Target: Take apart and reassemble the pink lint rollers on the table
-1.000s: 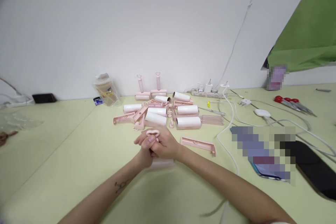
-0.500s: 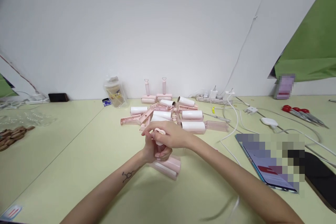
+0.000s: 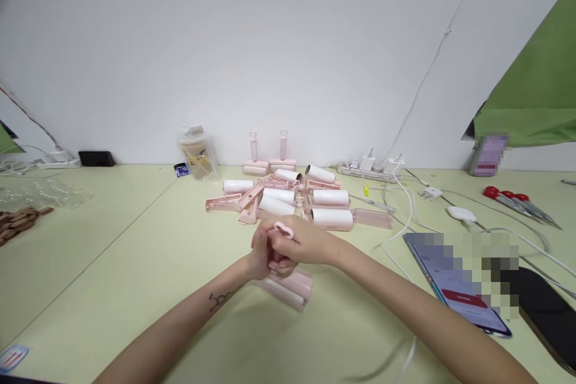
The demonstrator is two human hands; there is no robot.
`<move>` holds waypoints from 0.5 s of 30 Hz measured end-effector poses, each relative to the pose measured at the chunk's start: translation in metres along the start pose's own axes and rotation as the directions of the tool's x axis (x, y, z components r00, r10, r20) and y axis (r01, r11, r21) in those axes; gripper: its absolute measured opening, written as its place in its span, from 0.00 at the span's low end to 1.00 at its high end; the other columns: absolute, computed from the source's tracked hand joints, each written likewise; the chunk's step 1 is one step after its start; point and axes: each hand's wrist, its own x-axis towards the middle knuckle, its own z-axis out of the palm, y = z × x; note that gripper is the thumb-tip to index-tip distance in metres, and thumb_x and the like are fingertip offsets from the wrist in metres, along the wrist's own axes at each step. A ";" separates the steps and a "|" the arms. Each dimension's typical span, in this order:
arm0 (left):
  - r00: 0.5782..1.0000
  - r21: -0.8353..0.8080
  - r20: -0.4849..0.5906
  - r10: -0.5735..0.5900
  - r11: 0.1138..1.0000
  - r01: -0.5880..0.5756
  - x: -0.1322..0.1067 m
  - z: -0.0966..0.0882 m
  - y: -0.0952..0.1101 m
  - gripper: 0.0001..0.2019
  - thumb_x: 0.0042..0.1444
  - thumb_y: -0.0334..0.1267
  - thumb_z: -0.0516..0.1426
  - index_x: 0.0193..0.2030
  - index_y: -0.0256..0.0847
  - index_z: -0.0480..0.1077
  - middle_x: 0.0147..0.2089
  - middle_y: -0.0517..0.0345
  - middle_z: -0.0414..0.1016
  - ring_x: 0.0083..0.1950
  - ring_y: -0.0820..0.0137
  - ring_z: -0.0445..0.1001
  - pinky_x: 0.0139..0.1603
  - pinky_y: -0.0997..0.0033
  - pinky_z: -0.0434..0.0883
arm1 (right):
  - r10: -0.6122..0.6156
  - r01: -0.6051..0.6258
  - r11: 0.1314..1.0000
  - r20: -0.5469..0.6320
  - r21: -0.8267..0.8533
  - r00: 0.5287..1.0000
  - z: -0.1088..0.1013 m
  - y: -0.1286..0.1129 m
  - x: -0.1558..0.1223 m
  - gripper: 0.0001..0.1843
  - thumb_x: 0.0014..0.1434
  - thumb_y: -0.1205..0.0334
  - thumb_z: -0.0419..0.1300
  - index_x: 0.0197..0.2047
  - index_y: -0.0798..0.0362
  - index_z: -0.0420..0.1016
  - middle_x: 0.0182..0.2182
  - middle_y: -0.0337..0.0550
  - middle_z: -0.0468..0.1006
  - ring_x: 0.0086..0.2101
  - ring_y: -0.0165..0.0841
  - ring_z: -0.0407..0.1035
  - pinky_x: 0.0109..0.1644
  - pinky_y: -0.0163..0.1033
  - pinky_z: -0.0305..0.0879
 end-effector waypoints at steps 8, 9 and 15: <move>0.999 -0.014 -0.015 -0.032 0.999 0.032 -0.003 0.006 0.013 0.34 0.23 0.77 0.46 0.18 0.44 0.52 0.10 0.73 0.44 0.11 0.83 0.38 0.13 0.76 0.38 | 0.028 -0.035 0.995 0.081 0.092 0.996 -0.001 -0.007 0.003 0.16 0.58 0.63 0.46 0.40 0.53 0.74 0.34 0.43 0.76 0.33 0.33 0.68 0.39 0.36 0.65; 0.999 -0.016 -0.034 -0.036 0.999 0.035 -0.004 0.007 0.015 0.33 0.25 0.76 0.47 0.20 0.45 0.52 0.10 0.74 0.44 0.11 0.82 0.39 0.14 0.76 0.39 | 0.008 -0.015 0.993 0.060 0.113 0.998 0.001 -0.007 0.004 0.17 0.59 0.61 0.45 0.40 0.53 0.74 0.35 0.43 0.75 0.34 0.33 0.68 0.40 0.37 0.65; 0.988 -0.025 -0.116 -0.103 0.995 0.101 -0.004 0.012 0.026 0.29 0.28 0.71 0.51 0.17 0.46 0.50 0.09 0.71 0.43 0.12 0.81 0.40 0.15 0.75 0.39 | 0.038 -0.017 0.950 -0.063 0.311 0.997 0.013 -0.006 0.003 0.19 0.61 0.55 0.44 0.39 0.54 0.73 0.42 0.47 0.72 0.34 0.33 0.69 0.27 0.31 0.64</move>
